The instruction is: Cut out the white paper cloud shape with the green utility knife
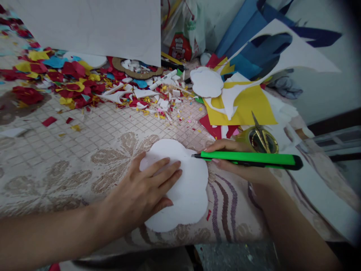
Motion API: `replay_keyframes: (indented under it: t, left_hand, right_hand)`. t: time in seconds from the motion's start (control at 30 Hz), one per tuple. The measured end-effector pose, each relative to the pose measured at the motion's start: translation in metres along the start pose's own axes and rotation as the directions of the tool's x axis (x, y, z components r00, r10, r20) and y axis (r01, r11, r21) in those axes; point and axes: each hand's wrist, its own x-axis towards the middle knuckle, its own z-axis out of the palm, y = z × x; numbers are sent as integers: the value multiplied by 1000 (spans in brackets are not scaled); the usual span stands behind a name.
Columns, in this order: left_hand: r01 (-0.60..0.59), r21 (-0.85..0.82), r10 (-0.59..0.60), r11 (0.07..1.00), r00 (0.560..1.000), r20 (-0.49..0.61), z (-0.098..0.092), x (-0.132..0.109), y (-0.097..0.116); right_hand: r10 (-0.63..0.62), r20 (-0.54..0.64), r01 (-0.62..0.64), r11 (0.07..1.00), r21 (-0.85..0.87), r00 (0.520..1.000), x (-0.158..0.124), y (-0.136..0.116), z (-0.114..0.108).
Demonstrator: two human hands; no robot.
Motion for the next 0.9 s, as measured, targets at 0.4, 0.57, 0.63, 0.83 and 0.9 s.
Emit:
replay_keyframes:
  t: [0.4,0.57,0.63,0.83,0.9]
  left_hand:
    - [12,59,-13,998,1000,16,-1,1,1]
    - [18,86,-19,996,1000,17,-2,2,2]
    - [17,88,-18,996,1000,12,-2,2,2]
    - [19,90,-19,996,1000,-1,-1,0,2]
    - [18,92,-18,996,1000,3,-1,0,2]
  right_hand:
    - [-16,0,16,997,-75,1000,2,-4,-1]
    - [-70,-4,70,992,-109,998,4,-8,-1]
    - [-82,-18,79,990,-119,996,3,-8,-1]
    - [-75,-18,73,991,-116,997,3,-6,0]
    - [-59,-10,57,991,-120,998,4,-5,0]
